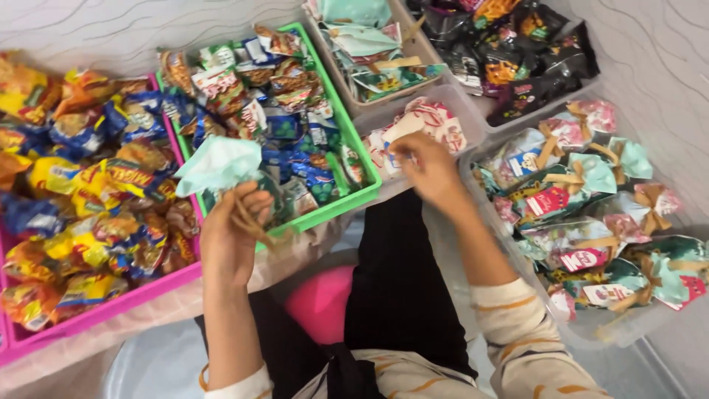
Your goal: Selecting various snacks from bins and placing them into a decorative gift bag
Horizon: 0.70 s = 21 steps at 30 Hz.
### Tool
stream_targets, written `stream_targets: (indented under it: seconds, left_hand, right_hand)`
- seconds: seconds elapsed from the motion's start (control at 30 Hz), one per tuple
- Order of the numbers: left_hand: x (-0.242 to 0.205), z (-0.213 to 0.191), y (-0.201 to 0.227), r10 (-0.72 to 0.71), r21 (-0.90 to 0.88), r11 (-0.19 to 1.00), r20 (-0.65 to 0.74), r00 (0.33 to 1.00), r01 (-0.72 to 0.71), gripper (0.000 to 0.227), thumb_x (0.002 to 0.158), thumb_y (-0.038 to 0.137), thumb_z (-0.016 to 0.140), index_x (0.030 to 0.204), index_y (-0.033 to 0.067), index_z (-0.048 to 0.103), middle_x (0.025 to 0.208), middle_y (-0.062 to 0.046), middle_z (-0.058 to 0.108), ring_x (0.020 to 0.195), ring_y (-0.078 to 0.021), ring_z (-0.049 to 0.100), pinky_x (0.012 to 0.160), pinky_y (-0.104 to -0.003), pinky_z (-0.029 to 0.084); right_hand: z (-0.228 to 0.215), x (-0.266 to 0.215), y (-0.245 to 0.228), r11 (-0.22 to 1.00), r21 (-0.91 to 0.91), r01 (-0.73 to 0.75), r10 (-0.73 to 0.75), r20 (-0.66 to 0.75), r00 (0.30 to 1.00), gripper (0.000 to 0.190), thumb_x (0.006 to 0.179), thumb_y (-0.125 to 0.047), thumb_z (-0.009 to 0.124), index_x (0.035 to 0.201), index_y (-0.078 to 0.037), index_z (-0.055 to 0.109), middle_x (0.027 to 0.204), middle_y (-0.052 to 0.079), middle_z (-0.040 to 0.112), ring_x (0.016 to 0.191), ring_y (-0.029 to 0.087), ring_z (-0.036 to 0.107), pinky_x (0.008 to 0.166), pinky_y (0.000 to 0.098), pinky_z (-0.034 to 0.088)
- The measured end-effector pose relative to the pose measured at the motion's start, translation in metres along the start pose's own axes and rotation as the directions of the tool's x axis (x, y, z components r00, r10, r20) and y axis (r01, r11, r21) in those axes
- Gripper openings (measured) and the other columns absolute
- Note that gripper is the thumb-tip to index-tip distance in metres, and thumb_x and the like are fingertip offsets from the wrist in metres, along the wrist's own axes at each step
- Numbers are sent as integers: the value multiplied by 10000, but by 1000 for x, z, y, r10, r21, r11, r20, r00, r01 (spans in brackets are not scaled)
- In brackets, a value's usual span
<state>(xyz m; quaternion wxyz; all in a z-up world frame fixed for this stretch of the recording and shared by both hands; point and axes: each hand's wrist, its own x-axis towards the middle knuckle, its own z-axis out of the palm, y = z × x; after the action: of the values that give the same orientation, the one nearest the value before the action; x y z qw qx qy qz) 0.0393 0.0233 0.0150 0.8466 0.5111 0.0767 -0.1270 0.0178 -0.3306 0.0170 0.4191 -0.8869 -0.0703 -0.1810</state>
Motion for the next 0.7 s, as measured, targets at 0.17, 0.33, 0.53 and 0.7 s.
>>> stream_targets:
  seconds: [0.17,0.33,0.53,0.7]
  left_hand:
    - [-13,-1,-11,96,150,985,-60,994,-86,326,1096,277,486,1142,15,675,935,-144,751,900,-218,750,825,-298,584]
    - [-32,11,-6,208,425,894,-119,971,-139,308,1102,243,497,1053,31,714,858,-143,759,808,-209,740,734,-273,562]
    - [-48,25,0,340,527,811,-74,937,-253,319,1119,199,464,1042,11,709,846,-144,740,801,-188,689,797,-285,536]
    - [-70,42,22,325,608,763,-68,943,-219,315,1092,248,460,1009,49,689,877,-103,781,833,-161,728,768,-264,529]
  right_hand:
    - [-32,16,69,949,-261,-175,181,2,983,193,878,-67,720,1065,-112,735,922,132,703,912,363,710,813,478,552]
    - [-19,30,73,934,-280,-221,265,132,955,260,838,-55,698,1083,-131,739,954,150,727,927,375,725,834,514,539]
    - [20,48,63,771,-611,-179,473,361,804,700,777,-358,853,1416,-271,580,1392,162,509,1281,483,498,932,765,420]
    - [8,65,28,656,-694,-296,637,299,710,709,850,30,619,1499,-225,489,1505,142,418,1406,343,382,946,513,550]
